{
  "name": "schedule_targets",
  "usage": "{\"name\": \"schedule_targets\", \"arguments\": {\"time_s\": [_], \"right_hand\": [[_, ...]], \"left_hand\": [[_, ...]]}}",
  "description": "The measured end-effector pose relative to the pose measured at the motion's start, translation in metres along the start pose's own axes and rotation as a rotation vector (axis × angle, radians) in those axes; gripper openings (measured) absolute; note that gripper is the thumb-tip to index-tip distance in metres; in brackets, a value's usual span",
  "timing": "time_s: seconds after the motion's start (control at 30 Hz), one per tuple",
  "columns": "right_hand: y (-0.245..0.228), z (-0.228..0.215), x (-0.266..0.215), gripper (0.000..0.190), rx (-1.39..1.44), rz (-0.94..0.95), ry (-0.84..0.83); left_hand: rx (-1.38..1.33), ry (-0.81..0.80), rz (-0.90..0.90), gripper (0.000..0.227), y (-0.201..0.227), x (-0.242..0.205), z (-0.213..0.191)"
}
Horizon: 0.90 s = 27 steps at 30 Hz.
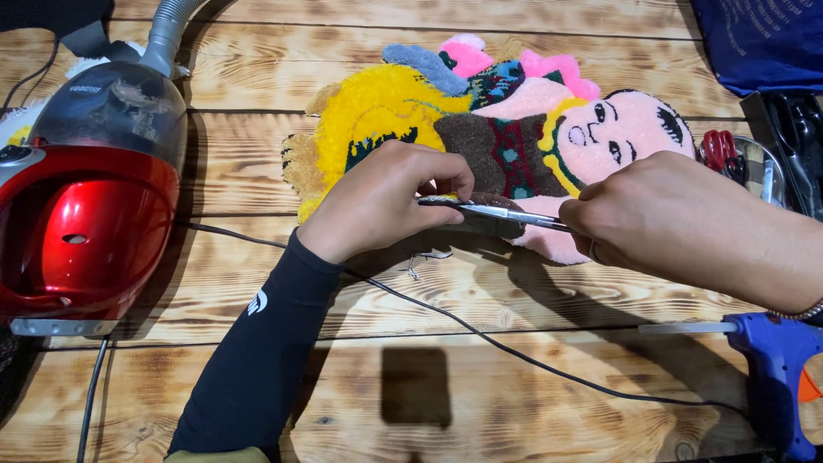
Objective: The person trims and details the edges of a small tufted rug with scissors.
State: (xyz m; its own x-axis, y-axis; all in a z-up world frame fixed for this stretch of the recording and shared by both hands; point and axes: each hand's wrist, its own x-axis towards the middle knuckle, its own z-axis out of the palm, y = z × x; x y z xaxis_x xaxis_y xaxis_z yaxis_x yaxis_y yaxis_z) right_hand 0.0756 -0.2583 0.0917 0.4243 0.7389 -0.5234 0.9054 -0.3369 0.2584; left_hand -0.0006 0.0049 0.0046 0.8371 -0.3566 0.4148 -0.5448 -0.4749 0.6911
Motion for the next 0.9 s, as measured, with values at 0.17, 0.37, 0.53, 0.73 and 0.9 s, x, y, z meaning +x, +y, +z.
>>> {"name": "schedule_targets", "arguments": {"time_s": [0.17,0.37,0.53,0.73,0.9], "right_hand": [[-0.009,-0.011,0.003,0.029,0.067,0.103,-0.089],[-0.023,0.005,0.002,0.022,0.228,0.104,0.001],[-0.038,0.042,-0.003,0.03,0.162,0.141,0.08],[-0.053,0.056,-0.01,0.024,-0.014,0.043,0.275],[-0.057,0.1,-0.02,0.025,0.103,-0.003,0.291]], "left_hand": [[0.023,-0.003,-0.024,0.022,0.002,0.0,-0.001],[0.054,-0.001,-0.045,0.023,-0.004,-0.001,0.0],[0.07,-0.007,-0.039,0.024,-0.003,-0.003,0.003],[0.012,-0.028,-0.047,0.023,0.01,-0.021,0.009],[0.068,0.124,-0.069,0.024,0.015,-0.051,0.027]]}}
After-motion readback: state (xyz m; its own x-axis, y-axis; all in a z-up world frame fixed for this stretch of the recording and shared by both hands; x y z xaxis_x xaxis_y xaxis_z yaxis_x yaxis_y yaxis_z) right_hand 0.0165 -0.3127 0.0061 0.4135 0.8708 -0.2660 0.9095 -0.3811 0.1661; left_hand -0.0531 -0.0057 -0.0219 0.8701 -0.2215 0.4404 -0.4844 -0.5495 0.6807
